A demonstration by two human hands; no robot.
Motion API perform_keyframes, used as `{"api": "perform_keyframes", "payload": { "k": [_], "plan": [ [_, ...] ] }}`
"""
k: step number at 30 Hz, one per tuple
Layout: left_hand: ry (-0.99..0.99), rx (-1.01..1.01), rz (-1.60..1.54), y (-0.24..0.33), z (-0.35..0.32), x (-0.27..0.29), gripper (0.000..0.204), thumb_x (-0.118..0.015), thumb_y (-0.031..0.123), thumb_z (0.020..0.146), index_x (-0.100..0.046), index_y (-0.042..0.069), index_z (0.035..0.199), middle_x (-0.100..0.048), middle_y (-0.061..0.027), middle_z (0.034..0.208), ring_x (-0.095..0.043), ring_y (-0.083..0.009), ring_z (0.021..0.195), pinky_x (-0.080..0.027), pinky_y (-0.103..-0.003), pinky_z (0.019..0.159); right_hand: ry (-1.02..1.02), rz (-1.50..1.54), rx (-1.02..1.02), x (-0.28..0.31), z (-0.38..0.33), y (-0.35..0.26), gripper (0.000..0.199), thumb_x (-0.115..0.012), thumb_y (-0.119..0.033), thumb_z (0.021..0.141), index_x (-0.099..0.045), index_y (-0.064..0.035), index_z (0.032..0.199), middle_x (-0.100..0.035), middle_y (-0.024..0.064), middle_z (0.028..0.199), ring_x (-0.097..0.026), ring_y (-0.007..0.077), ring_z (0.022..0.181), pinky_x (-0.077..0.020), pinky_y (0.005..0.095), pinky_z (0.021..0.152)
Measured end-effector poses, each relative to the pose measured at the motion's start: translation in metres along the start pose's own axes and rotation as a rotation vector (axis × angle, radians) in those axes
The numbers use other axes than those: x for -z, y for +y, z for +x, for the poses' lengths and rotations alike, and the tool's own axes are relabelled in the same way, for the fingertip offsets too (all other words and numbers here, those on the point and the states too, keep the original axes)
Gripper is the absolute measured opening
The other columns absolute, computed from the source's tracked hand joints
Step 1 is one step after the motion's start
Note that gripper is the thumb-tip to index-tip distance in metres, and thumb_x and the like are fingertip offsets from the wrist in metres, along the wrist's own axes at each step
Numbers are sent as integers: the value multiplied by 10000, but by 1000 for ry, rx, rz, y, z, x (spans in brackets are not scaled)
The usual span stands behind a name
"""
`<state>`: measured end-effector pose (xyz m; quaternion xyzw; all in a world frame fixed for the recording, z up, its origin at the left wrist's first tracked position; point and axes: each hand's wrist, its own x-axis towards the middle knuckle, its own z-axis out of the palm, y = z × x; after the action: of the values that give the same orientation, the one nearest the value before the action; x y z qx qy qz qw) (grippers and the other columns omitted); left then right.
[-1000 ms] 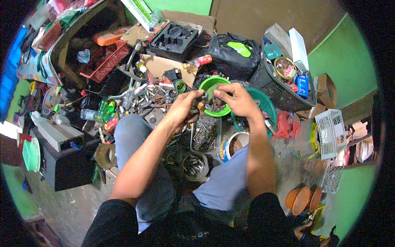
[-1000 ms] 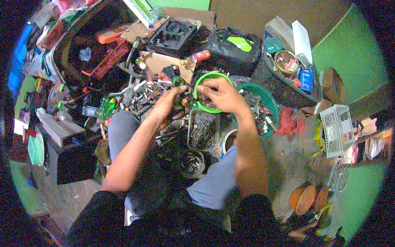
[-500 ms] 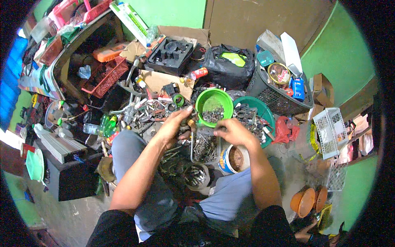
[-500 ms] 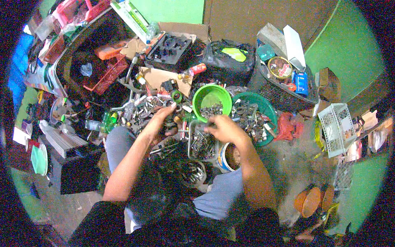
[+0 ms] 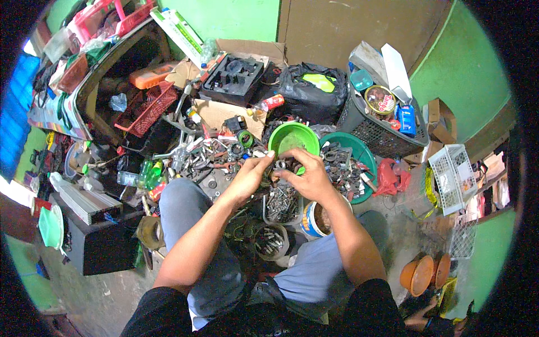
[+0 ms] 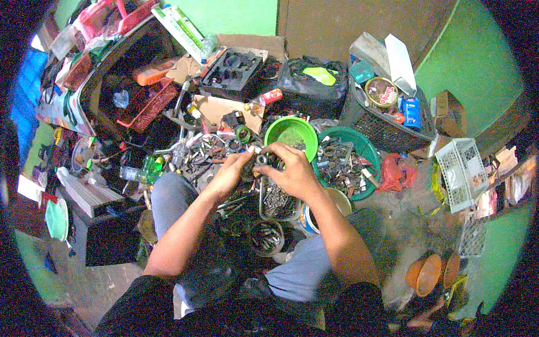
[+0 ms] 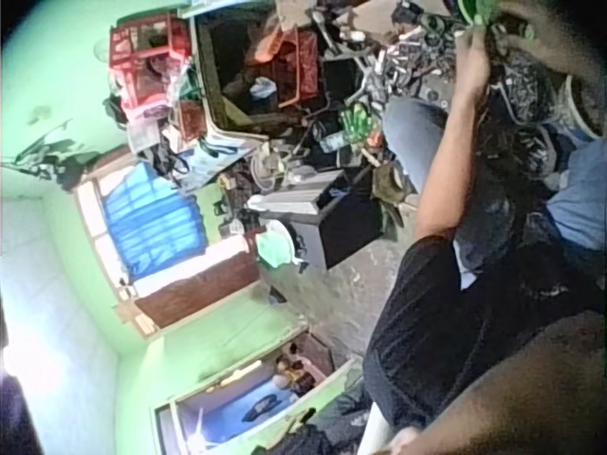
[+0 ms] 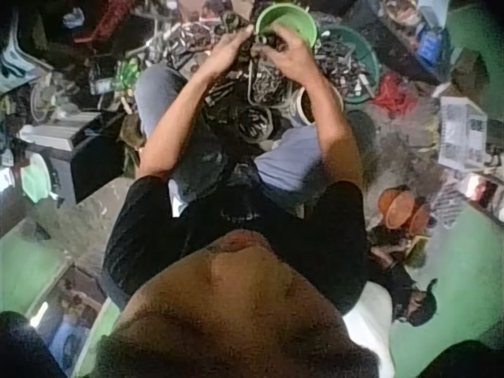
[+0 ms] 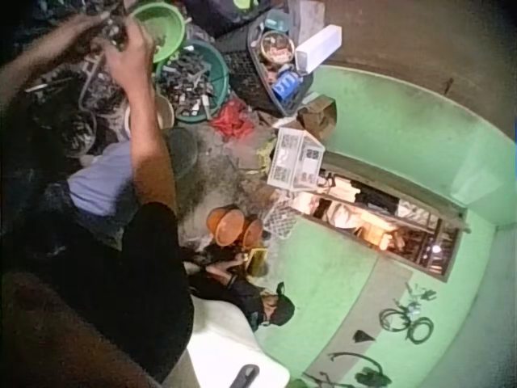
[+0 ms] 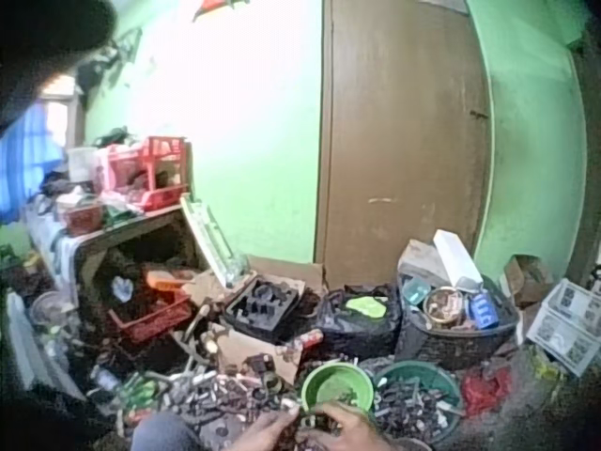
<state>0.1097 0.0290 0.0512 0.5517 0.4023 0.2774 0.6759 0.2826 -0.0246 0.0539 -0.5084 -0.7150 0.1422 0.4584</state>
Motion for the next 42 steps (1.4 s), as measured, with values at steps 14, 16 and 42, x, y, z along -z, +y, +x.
{"api": "perform_keyframes", "payload": {
  "k": [14, 16, 42],
  "plan": [
    [19, -59, 39, 17, -8, -11, 458, -519, 401, 967, -665, -32, 994, -644, -24, 776, -543, -75, 660, -416, -243, 592, -27, 175, -308, 16, 2, 6, 220, -621, -178, 916, -669, 33, 956, -689, 125, 852, -647, 201, 796, -495, 321, 750],
    [61, -73, -7, 22, -10, -14, 462, -515, 402, 967, -660, -34, 1005, -647, -32, 794, -546, -78, 664, -424, -240, 605, -15, 248, -338, 17, 6, 7, 220, -620, -179, 923, -672, 33, 956, -685, 99, 835, -630, 160, 786, -493, 301, 743],
    [0, 220, -428, -23, 72, -15, 457, -440, 535, 967, -580, 106, 898, -573, -12, 711, -455, -96, 507, -298, -243, 423, 614, 488, -1232, -36, -7, 200, 209, -661, -195, 877, -657, -3, 959, -655, 96, 866, -606, 204, 631, -438, 331, 514]
  ]
}}
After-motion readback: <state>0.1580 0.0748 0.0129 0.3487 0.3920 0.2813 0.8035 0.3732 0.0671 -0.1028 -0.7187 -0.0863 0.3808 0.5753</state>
